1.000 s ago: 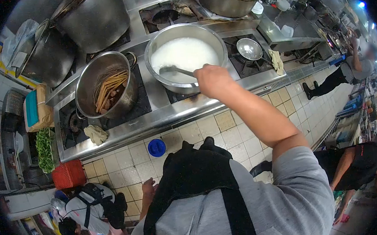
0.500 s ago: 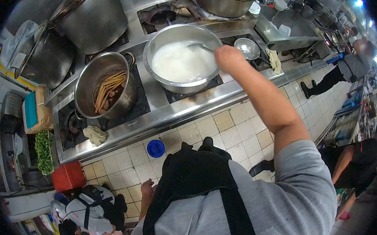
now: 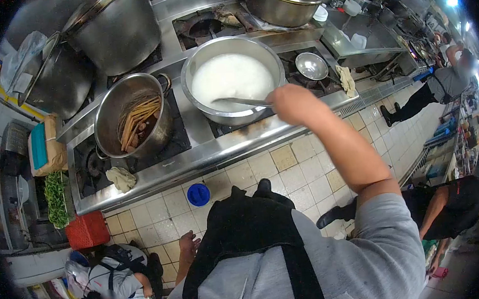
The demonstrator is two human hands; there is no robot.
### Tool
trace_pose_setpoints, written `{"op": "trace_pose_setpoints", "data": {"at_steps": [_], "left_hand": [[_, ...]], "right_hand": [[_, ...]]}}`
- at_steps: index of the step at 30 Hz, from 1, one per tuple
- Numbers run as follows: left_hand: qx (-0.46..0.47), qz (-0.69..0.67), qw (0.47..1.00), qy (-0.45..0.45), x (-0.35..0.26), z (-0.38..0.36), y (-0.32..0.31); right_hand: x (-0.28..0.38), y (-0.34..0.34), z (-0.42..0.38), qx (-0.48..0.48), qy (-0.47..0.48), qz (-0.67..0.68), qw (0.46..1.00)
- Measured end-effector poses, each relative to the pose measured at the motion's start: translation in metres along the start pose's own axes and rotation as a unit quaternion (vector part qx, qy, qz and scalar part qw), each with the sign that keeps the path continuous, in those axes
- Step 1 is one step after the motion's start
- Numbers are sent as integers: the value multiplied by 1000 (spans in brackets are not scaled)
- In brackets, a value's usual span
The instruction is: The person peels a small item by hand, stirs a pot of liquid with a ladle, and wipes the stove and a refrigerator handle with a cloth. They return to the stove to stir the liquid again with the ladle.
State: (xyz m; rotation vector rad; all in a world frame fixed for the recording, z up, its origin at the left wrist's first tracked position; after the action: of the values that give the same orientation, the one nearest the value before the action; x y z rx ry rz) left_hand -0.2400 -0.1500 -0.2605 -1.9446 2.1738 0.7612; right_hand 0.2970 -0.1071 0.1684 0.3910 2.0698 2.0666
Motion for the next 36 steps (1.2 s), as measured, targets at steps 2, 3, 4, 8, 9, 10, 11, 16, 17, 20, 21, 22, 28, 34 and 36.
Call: {"op": "trace_pose_setpoints", "data": {"at_steps": [2, 3, 4, 8, 9, 10, 11, 16, 17, 20, 21, 22, 28, 34, 36], "left_hand": [[-1, 0, 1000, -2, -5, -4, -1], [0, 0, 1000, -4, -8, -7, -2], [-1, 1, 1000, -5, -9, -9, -2], [3, -17, 1000, -1, -7, -8, -1], [3, -22, 1000, 6, -4, -6, 0], [2, -24, 1000, 8, -2, -6, 2], [-1, -27, 1000, 4, 1, -6, 3], [11, -31, 999, -24, 36, 16, 14], [43, 111, 976, -183, 42, 31, 19], [61, 201, 938, -274, 41, 35, 18], [47, 150, 965, -212, 36, 28, 16], [33, 98, 983, -148, 31, 21, 14], [-6, 4, 1000, -28, -9, -11, 1], [-1, -16, 999, -32, -8, -4, -3], [-1, -11, 1000, -21, 0, 0, -2]], "right_hand": [[12, -22, 9, -26, 4, -14, 1000], [17, -29, 15, -54, 5, -38, 998], [19, -35, 20, -81, 6, -64, 995], [3, -62, 49, -148, -11, -60, 987], [-6, -66, 54, -151, -27, -74, 985], [-15, -68, 58, -152, -41, -88, 984], [-21, -69, 61, -152, -38, -88, 984], [-42, -74, 62, -93, -57, -54, 993], [-41, -76, 62, -87, -38, -39, 995], [-49, -98, 74, 74, -84, 80, 990], [-42, -94, 73, 74, -84, 82, 990], [-37, -90, 71, 60, -146, 183, 970], [-27, -86, 69, 62, -178, 352, 917], [-29, -55, 42, 101, -151, 362, 915], [-30, -34, 30, 119, -130, 328, 928]]}}
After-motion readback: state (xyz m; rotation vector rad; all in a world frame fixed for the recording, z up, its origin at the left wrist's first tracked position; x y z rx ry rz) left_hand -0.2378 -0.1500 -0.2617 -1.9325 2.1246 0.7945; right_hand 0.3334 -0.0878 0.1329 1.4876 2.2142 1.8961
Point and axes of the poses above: each hand's wrist, its own z-axis towards the middle knuckle, its own y-axis out of the back of the hand, x = y × z, the point moved 5 cm from there along z, towards the middle knuckle, and after that the axes turned 11 degrees about -x, right-handed, at the moved point
